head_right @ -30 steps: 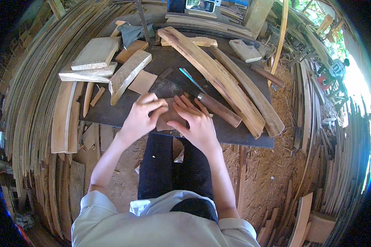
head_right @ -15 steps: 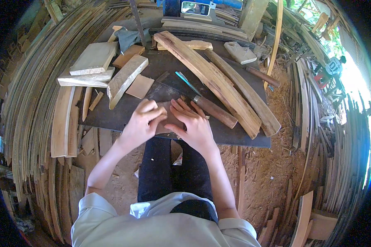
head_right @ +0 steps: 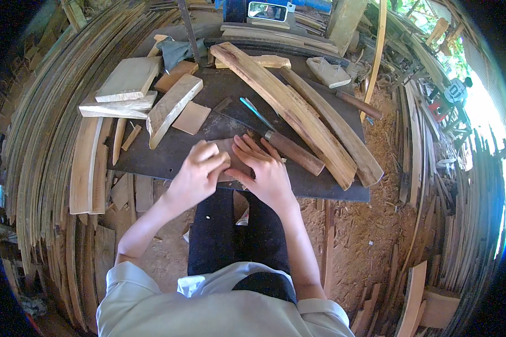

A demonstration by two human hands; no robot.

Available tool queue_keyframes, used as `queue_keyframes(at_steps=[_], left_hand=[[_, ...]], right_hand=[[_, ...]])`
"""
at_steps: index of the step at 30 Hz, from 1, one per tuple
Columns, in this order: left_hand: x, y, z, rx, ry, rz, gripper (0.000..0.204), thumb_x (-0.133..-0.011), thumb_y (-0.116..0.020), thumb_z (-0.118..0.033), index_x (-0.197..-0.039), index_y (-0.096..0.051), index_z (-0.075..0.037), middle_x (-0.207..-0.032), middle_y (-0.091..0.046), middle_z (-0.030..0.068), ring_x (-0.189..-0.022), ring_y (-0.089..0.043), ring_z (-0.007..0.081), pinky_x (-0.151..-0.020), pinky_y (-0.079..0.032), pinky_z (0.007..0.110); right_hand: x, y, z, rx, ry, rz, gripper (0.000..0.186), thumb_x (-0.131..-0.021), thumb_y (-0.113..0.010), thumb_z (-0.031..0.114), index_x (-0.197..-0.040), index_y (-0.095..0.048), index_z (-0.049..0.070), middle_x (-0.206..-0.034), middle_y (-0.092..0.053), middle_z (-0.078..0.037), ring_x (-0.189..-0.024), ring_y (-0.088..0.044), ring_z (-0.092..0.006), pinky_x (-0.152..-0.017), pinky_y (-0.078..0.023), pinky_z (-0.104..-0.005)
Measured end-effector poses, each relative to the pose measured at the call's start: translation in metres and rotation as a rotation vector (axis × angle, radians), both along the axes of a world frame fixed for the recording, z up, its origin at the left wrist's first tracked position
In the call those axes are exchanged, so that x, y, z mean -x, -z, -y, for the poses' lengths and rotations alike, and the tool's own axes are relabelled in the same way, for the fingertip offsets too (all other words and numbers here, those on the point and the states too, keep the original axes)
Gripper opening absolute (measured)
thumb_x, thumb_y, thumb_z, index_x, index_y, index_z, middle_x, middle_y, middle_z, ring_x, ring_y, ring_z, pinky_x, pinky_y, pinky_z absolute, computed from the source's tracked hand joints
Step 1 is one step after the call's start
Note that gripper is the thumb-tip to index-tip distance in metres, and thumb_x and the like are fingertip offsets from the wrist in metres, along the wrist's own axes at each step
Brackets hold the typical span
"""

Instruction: The person uses a chisel and a wooden mallet to carve a small, round piece of wood on a workbench. They repeatedly strike the chisel to shape the wood, then switch to using sandpaper to smooth the surface of the carved piece.

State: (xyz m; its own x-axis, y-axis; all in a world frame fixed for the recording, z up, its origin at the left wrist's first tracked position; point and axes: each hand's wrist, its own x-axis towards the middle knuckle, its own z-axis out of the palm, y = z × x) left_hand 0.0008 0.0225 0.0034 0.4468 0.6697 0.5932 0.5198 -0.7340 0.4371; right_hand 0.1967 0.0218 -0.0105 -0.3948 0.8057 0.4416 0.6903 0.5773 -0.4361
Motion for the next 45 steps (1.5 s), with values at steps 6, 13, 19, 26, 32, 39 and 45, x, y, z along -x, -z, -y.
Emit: queue_keyframes(at_steps=[6, 13, 19, 26, 32, 39, 45], left_hand=[[0.004, 0.003, -0.010, -0.040, -0.099, 0.005, 0.014, -0.078, -0.067, 0.004, -0.088, -0.061, -0.002, -0.082, -0.049, 0.0108, -0.081, -0.053, 0.0306, -0.073, -0.045, 0.042], [0.007, 0.000, -0.013, 0.024, -0.073, 0.040, 0.013, -0.078, -0.067, 0.005, -0.089, -0.062, -0.001, -0.081, -0.049, 0.0103, -0.079, -0.052, 0.0284, -0.072, -0.045, 0.040], [0.002, 0.001, 0.000, 0.005, -0.043, 0.021, 0.012, -0.079, -0.067, 0.004, -0.088, -0.063, -0.001, -0.079, -0.050, 0.0106, -0.077, -0.052, 0.0287, -0.070, -0.045, 0.040], [0.000, 0.001, 0.001, 0.001, -0.031, 0.001, 0.010, -0.080, -0.067, 0.001, -0.090, -0.065, -0.001, -0.077, -0.051, 0.0109, -0.078, -0.053, 0.0285, -0.071, -0.045, 0.040], [0.006, 0.001, -0.010, 0.033, -0.071, 0.043, 0.008, -0.080, -0.067, 0.002, -0.088, -0.065, -0.001, -0.077, -0.051, 0.0109, -0.077, -0.053, 0.0283, -0.071, -0.045, 0.039], [0.012, 0.001, -0.016, 0.057, -0.104, 0.060, 0.010, -0.079, -0.068, 0.002, -0.088, -0.064, -0.001, -0.081, -0.052, 0.0116, -0.079, -0.054, 0.0296, -0.069, -0.045, 0.041], [0.007, 0.003, -0.009, 0.062, -0.054, 0.092, 0.008, -0.080, -0.069, 0.000, -0.087, -0.065, -0.001, -0.081, -0.055, 0.0114, -0.079, -0.057, 0.0289, -0.068, -0.046, 0.040]], right_hand=[[0.001, 0.000, 0.000, -0.004, 0.006, -0.011, 0.052, -0.083, -0.073, 0.039, -0.122, -0.065, 0.006, -0.137, -0.058, -0.007, -0.133, -0.049, -0.0238, -0.112, -0.035, -0.0463], [0.001, 0.000, 0.001, -0.010, 0.008, -0.010, 0.053, -0.083, -0.073, 0.040, -0.123, -0.065, 0.006, -0.137, -0.058, -0.008, -0.133, -0.049, -0.0239, -0.112, -0.035, -0.0462], [0.001, 0.002, 0.000, -0.014, 0.002, -0.013, 0.052, -0.083, -0.073, 0.040, -0.121, -0.066, 0.006, -0.136, -0.059, -0.008, -0.132, -0.050, -0.0245, -0.112, -0.035, -0.0468], [0.001, -0.001, 0.001, -0.001, 0.005, -0.016, 0.051, -0.082, -0.073, 0.040, -0.120, -0.067, 0.005, -0.136, -0.059, -0.008, -0.133, -0.050, -0.0250, -0.112, -0.035, -0.0461], [0.001, 0.001, 0.000, -0.003, 0.000, -0.004, 0.052, -0.082, -0.073, 0.040, -0.120, -0.066, 0.005, -0.137, -0.058, -0.008, -0.133, -0.049, -0.0242, -0.112, -0.035, -0.0467], [0.002, -0.001, 0.000, 0.004, 0.003, -0.012, 0.052, -0.083, -0.073, 0.040, -0.121, -0.066, 0.006, -0.137, -0.058, -0.008, -0.133, -0.049, -0.0243, -0.112, -0.035, -0.0469], [0.001, -0.001, 0.000, -0.006, 0.004, -0.003, 0.051, -0.083, -0.072, 0.040, -0.121, -0.066, 0.006, -0.137, -0.058, -0.008, -0.132, -0.050, -0.0242, -0.112, -0.036, -0.0465]])
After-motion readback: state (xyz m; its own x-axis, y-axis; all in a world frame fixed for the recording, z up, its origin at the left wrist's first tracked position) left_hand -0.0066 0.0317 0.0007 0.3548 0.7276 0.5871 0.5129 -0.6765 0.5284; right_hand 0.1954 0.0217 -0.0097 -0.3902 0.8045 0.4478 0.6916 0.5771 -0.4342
